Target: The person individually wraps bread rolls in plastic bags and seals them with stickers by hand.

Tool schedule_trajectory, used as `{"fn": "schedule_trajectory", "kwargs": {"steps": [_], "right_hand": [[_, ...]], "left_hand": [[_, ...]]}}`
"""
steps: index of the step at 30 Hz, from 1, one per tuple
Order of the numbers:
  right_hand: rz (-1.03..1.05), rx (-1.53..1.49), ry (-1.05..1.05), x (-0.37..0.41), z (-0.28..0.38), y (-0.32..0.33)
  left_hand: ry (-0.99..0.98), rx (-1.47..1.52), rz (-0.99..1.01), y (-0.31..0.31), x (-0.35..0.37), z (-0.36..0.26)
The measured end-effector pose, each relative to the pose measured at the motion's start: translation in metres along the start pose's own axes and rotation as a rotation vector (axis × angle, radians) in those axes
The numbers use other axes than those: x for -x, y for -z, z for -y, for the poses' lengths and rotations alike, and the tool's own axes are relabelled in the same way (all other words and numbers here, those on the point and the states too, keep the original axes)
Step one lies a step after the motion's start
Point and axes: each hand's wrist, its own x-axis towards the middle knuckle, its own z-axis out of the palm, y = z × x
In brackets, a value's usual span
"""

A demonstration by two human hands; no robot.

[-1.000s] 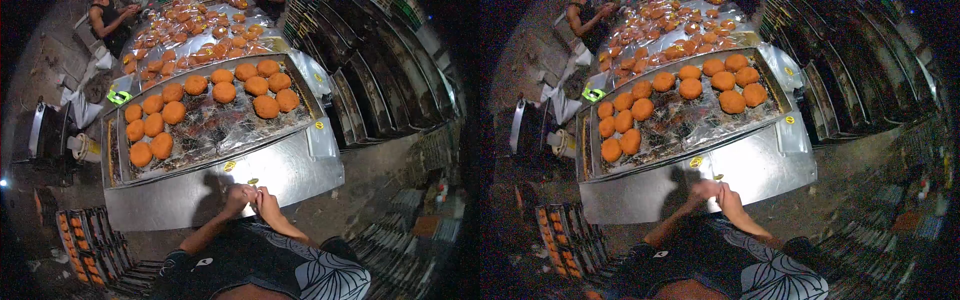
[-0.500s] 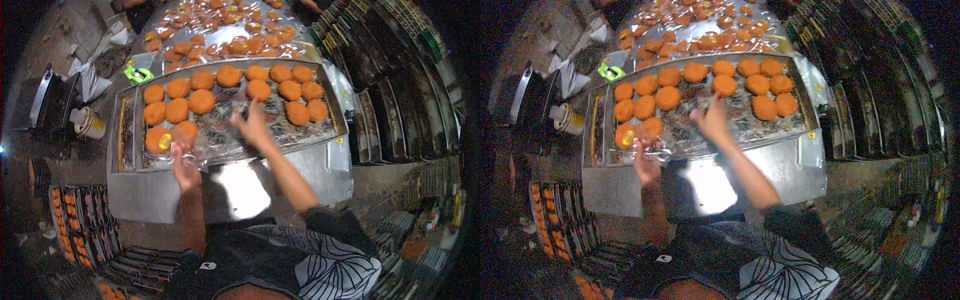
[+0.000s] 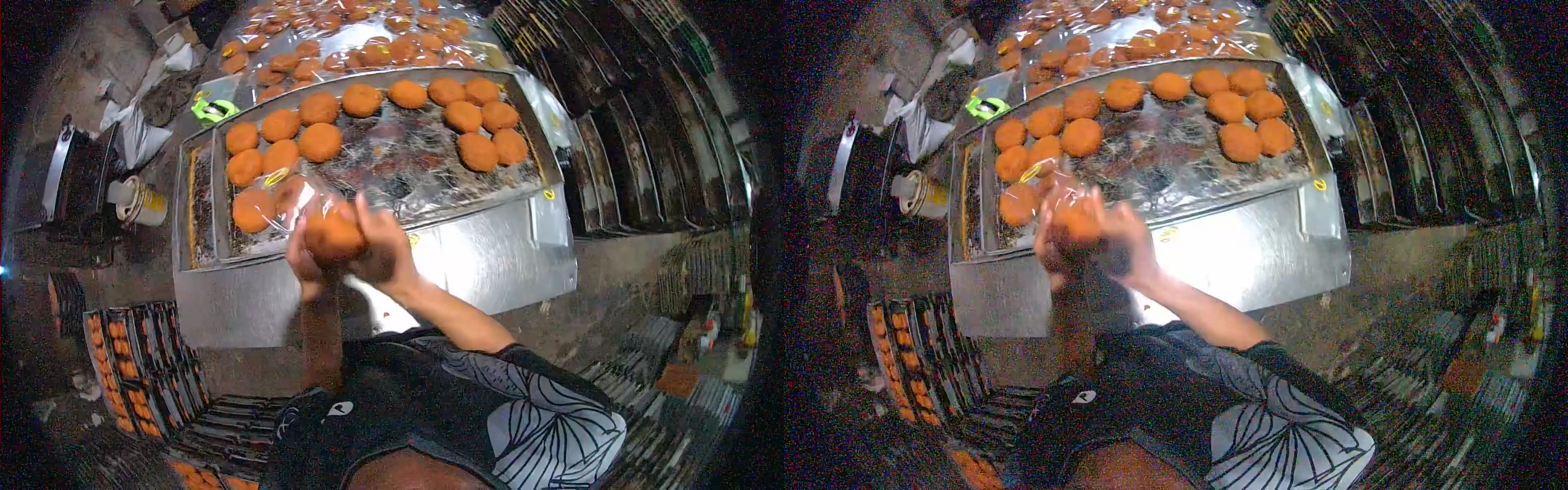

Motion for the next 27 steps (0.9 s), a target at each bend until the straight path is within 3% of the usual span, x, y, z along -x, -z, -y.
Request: {"fn": "schedule_trajectory", "kwargs": {"steps": [1,3,5,7,9,10,12,14,15,18,19,21,22,23,24,25,26,27], "right_hand": [[-0.061,-0.185,0.057,0.017,-0.007,-0.001],[-0.118,0.050,-0.060,0.016,0.002,0.008],[-0.133,0.136,-0.050,0.011,0.002,0.003],[-0.139,0.223,-0.022,0.017,-0.003,0.011],[-0.085,-0.084,-0.081,0.039,-0.011,0.029],[-0.158,-0.121,-0.167,0.041,-0.013,0.034],[-0.199,-0.164,-0.420,0.026,-0.019,0.033],[0.080,-0.055,-0.553,0.005,-0.046,0.052],[0.244,-0.167,-0.542,-0.009,-0.068,0.060],[-0.061,-0.012,-0.256,-0.100,-0.073,0.078],[-0.168,-0.021,-0.212,-0.126,-0.067,0.073],[-0.247,0.238,-0.028,-0.115,-0.046,0.060],[-0.096,0.009,0.037,-0.087,-0.060,0.052],[0.124,-0.096,-0.057,-0.044,-0.057,0.059],[0.305,-0.281,-0.401,0.003,-0.047,0.068],[0.629,-0.167,-0.730,0.055,-0.072,0.065],[0.470,-0.418,-0.466,0.093,-0.059,0.067],[0.835,-0.283,-0.612,0.141,-0.089,0.067]], "left_hand": [[0.004,-0.004,0.009,-0.009,0.005,0.010],[-0.038,0.019,-0.262,-0.027,0.017,0.037],[0.028,0.110,-0.193,-0.018,0.023,0.048],[0.115,-0.021,-0.205,-0.032,0.028,0.036],[-0.025,0.229,0.289,-0.038,0.040,0.041],[-0.085,0.225,0.282,-0.017,0.039,0.068],[-0.049,-0.271,0.139,0.020,0.046,0.099],[-0.001,-0.671,0.066,0.047,0.051,0.125],[-0.001,-0.819,0.101,0.056,0.057,0.135],[-0.144,-1.304,0.495,0.071,0.061,0.159],[-0.400,-1.380,0.772,0.074,0.053,0.163],[-0.048,-1.440,0.874,0.127,0.052,0.202],[0.370,-0.629,0.605,0.167,0.053,0.223],[-0.109,-0.877,0.888,0.137,0.045,0.199],[0.039,-1.005,0.861,0.140,0.038,0.200],[0.193,-1.127,0.824,0.144,0.036,0.203],[-0.003,-1.132,0.822,0.126,0.034,0.185],[-0.204,-1.145,0.802,0.105,0.032,0.164]]}}
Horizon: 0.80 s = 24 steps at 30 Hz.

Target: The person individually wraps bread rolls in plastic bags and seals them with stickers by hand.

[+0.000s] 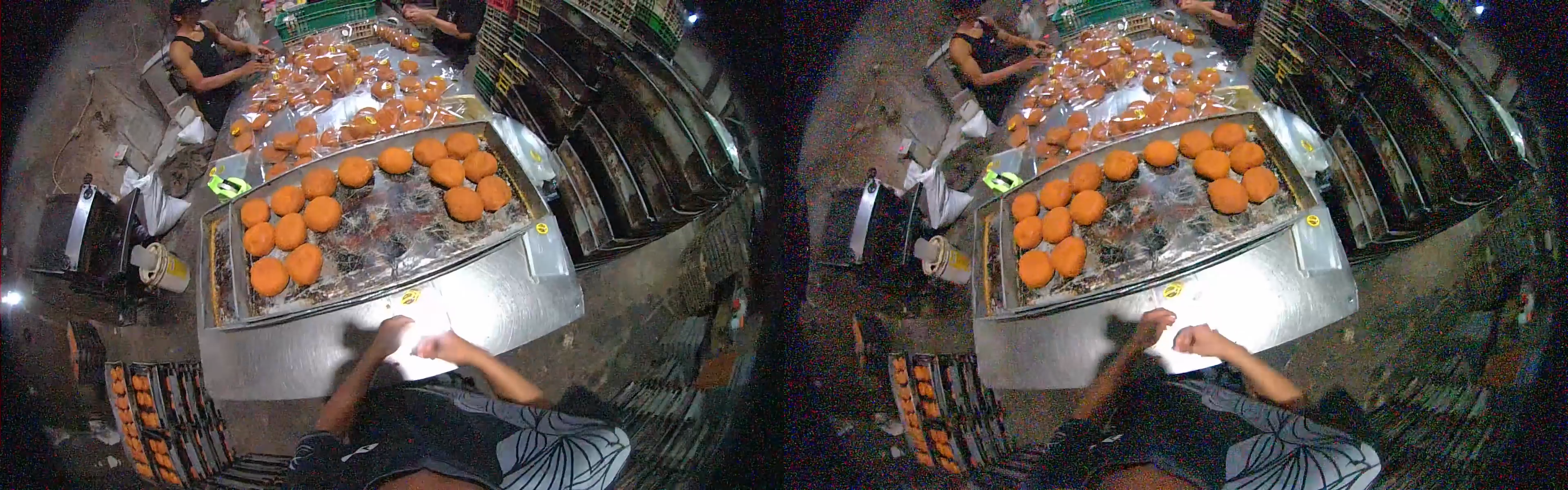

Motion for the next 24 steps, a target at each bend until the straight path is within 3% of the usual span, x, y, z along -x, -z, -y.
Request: {"fn": "schedule_trajectory", "kwargs": {"steps": [1,2,3,5,7,8,10,11,12,14,15,16,17,18,19,20,22,23,24], "right_hand": [[-0.178,0.057,0.041,-0.003,-0.017,-0.015],[-0.296,0.115,-0.079,-0.005,-0.006,-0.018],[-0.406,0.159,-0.204,-0.007,0.007,-0.020],[-0.469,0.098,-0.107,-0.007,0.021,-0.011],[-0.536,0.203,-0.118,0.010,0.049,-0.017],[-0.699,0.287,-0.154,0.016,0.059,-0.030],[-1.018,0.292,-0.027,0.012,0.040,-0.057],[-1.009,0.288,-0.175,0.013,0.045,-0.060],[-1.013,0.290,-0.189,0.017,0.049,-0.059],[-0.793,-0.415,-0.498,0.019,0.075,-0.036],[-0.559,-0.550,-0.422,0.020,0.072,-0.012],[-0.503,-1.053,-0.125,0.009,0.042,0.006],[-0.334,-1.574,0.113,-0.001,0.014,0.024],[-0.584,-1.349,0.042,-0.002,0.061,0.053],[-0.780,-1.284,0.345,-0.019,0.094,0.064],[-0.741,-1.449,0.514,-0.024,0.112,0.073],[-0.417,-1.663,0.654,-0.037,0.108,0.065],[-0.323,-1.599,0.375,-0.037,0.102,0.062],[-0.226,-1.513,0.106,-0.041,0.093,0.063]], "left_hand": [[0.245,0.166,0.002,0.001,-0.006,-0.009],[0.500,0.334,0.014,0.002,-0.007,-0.020],[0.455,0.234,0.067,0.006,-0.013,-0.042],[0.398,0.097,0.132,0.021,-0.025,-0.073],[0.648,0.214,0.183,0.030,-0.024,-0.081],[0.719,0.275,0.162,0.026,-0.020,-0.078],[0.585,0.189,0.185,0.012,-0.009,-0.073],[0.459,0.285,0.085,0.016,-0.020,-0.096],[0.460,0.296,0.095,0.019,-0.027,-0.113],[0.567,0.313,0.028,0.024,-0.042,-0.132],[0.417,0.253,-0.142,0.015,-0.046,-0.133],[0.297,0.202,-0.205,0.012,-0.052,-0.138],[0.353,0.073,-0.141,0.015,-0.062,-0.152],[0.415,-0.060,-0.079,0.017,-0.071,-0.162],[0.434,-0.049,-0.234,0.008,-0.074,-0.149],[0.261,0.273,-0.488,-0.005,-0.081,-0.111],[0.026,-0.103,-0.431,0.018,-0.108,-0.110],[-0.052,-0.231,-0.422,0.029,-0.119,-0.110],[0.221,0.573,-0.541,0.036,-0.126,-0.109]]}}
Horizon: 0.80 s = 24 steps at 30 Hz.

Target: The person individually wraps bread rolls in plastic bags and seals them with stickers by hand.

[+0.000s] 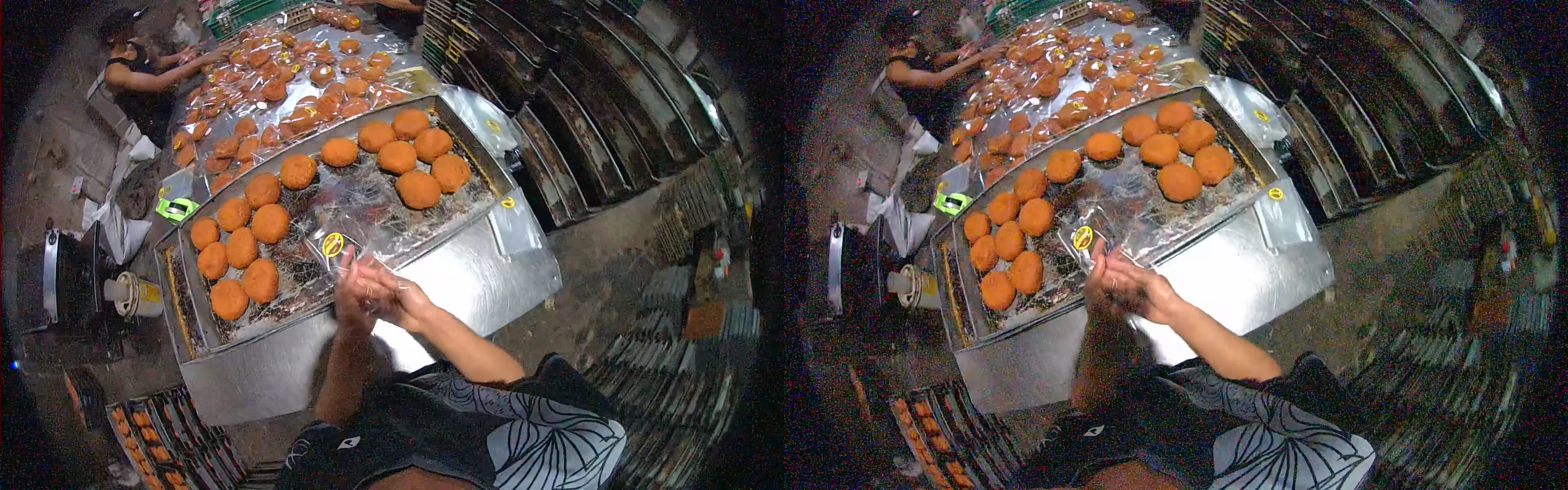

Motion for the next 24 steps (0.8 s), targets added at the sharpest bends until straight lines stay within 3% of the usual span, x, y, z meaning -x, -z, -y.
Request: {"fn": "schedule_trajectory", "kwargs": {"steps": [1,2,3,4,5,6,8,10,13,15,16,18,20,21,22,24], "right_hand": [[0.107,0.271,0.028,-0.018,0.015,0.032],[-0.090,0.817,0.183,-0.022,0.055,0.051],[-0.146,1.492,0.494,-0.029,0.108,0.050],[-0.545,1.573,0.551,-0.038,0.152,0.047],[-0.902,1.955,0.800,-0.063,0.193,0.086],[-1.538,2.298,1.190,-0.094,0.214,0.137],[-1.119,2.110,0.558,-0.099,0.208,0.125],[-0.657,1.962,0.234,-0.097,0.174,0.097],[-0.540,1.969,0.299,-0.088,0.189,0.036],[-0.532,1.970,0.548,-0.145,0.255,0.064],[-0.412,2.162,0.830,-0.168,0.292,0.071],[-0.608,2.474,0.941,-0.221,0.324,0.130],[-0.552,2.289,0.342,-0.212,0.296,0.098],[-0.479,2.484,0.452,-0.213,0.268,0.104],[-0.426,2.547,0.715,-0.225,0.246,0.137],[-0.311,2.409,0.671,-0.181,0.201,0.118]], "left_hand": [[0.437,0.716,-0.121,0.005,-0.007,-0.001],[0.351,0.796,-0.167,0.022,-0.011,0.024],[0.295,0.733,-0.315,0.014,-0.010,0.007],[0.227,0.672,-0.455,0.003,-0.014,-0.016],[0.255,0.522,-0.614,0.002,-0.017,-0.023],[0.241,0.511,-0.612,0.005,-0.018,-0.022],[0.198,0.671,-0.576,0.008,-0.015,-0.014],[0.203,0.648,-0.566,0.007,-0.019,0.000],[0.252,0.648,-0.543,0.002,-0.020,-0.006],[0.201,0.651,-0.540,0.004,-0.015,-0.019],[0.153,0.665,-0.521,0.006,-0.012,-0.023],[0.123,0.696,-0.569,0.012,-0.003,-0.029],[0.055,0.853,-0.592,0.020,0.001,-0.036],[0.017,0.860,-0.613,0.025,0.004,-0.040],[0.009,0.862,-0.645,0.029,0.005,-0.043],[-0.032,0.861,-0.628,0.037,0.004,-0.051]]}}
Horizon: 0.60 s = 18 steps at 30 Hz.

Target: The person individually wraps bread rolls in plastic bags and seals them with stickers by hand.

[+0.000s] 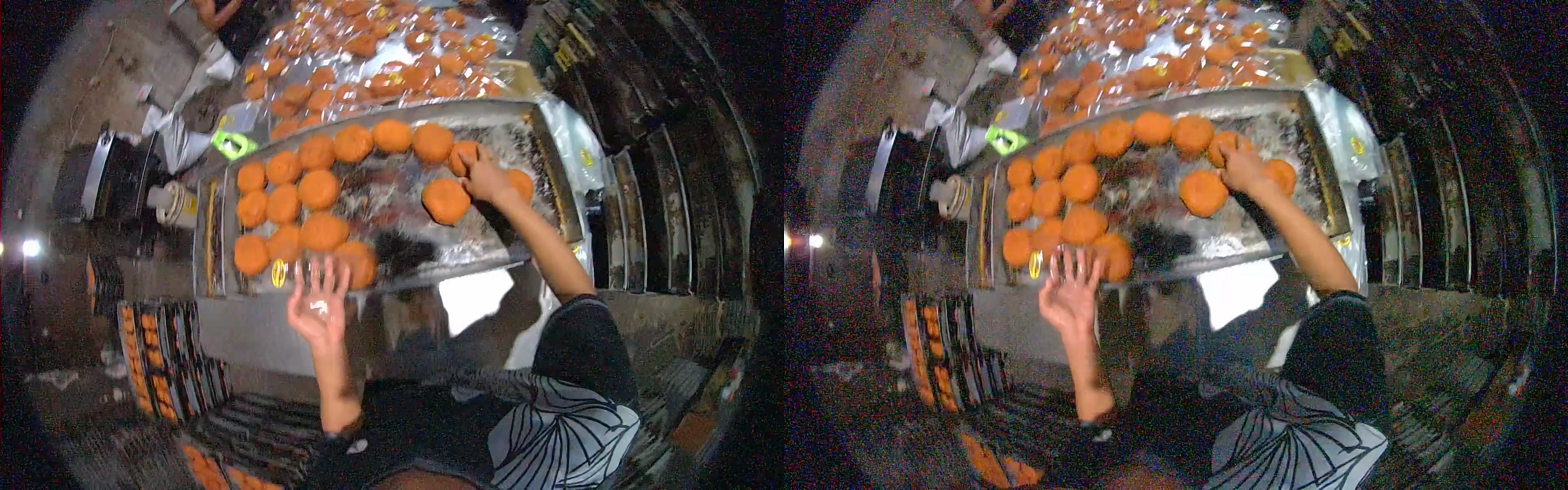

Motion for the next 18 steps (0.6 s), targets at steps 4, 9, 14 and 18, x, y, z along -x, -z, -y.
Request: {"fn": "schedule_trajectory", "kwargs": {"steps": [4,9,14,18], "right_hand": [[0.121,-0.377,-0.299,-0.011,0.012,0.027],[-0.409,-0.532,0.208,0.086,0.187,0.089],[-0.309,-0.495,0.203,0.141,0.255,0.079],[-0.394,-0.616,0.084,0.140,0.284,0.070]], "left_hand": [[-0.083,0.114,-0.057,0.000,-0.019,-0.015],[-0.227,0.168,-0.037,0.001,-0.041,-0.016],[-0.239,-0.244,0.041,-0.037,0.000,0.002],[0.115,0.013,0.914,0.018,-0.019,0.006]]}}
